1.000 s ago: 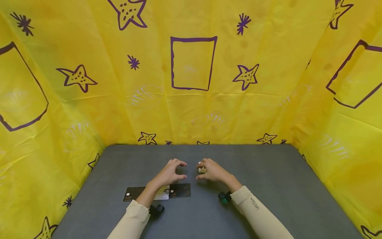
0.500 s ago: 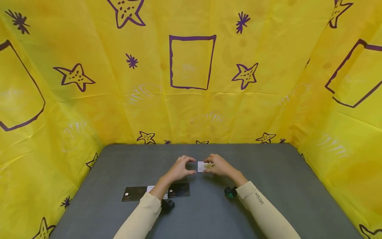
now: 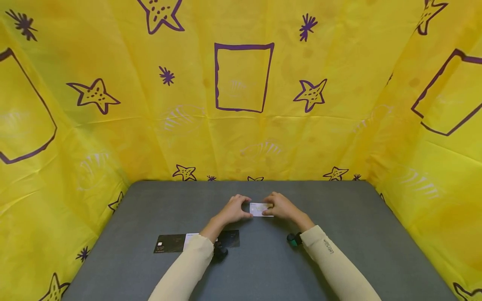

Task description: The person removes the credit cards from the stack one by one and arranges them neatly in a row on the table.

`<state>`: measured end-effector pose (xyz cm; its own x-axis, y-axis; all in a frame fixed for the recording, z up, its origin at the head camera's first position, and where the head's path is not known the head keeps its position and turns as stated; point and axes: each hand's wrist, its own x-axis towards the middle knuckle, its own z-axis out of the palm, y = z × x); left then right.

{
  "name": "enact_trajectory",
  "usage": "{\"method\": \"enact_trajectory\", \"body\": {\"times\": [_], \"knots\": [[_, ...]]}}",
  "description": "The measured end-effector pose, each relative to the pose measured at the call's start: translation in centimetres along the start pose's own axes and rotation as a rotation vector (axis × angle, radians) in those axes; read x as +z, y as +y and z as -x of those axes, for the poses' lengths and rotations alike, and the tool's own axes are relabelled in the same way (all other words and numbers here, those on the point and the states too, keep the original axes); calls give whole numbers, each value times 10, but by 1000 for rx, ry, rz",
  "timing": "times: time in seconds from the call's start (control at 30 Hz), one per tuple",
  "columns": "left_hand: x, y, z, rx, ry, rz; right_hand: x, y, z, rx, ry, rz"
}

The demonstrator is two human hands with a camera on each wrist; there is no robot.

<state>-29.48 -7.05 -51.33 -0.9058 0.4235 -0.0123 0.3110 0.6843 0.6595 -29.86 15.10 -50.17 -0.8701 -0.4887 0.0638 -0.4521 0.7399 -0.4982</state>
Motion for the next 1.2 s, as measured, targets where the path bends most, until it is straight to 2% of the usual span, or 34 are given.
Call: {"method": "enact_trajectory", "body": {"times": [0.27, 0.57, 0.8, 1.0, 1.2], "knots": [[8, 1, -9, 1, -5, -101, 3, 8, 0, 27, -3, 5], [10, 7, -15, -13, -16, -194, 3, 5, -5, 45, -36, 80], [10, 10, -19, -3, -47, -188, 2, 4, -8, 63, -79, 136], [9, 10, -23, -3, -74, -197, 1, 6, -9, 79, -94, 127], [7, 9, -25, 19, -84, -213, -2, 7, -8, 48, -96, 119]]}}
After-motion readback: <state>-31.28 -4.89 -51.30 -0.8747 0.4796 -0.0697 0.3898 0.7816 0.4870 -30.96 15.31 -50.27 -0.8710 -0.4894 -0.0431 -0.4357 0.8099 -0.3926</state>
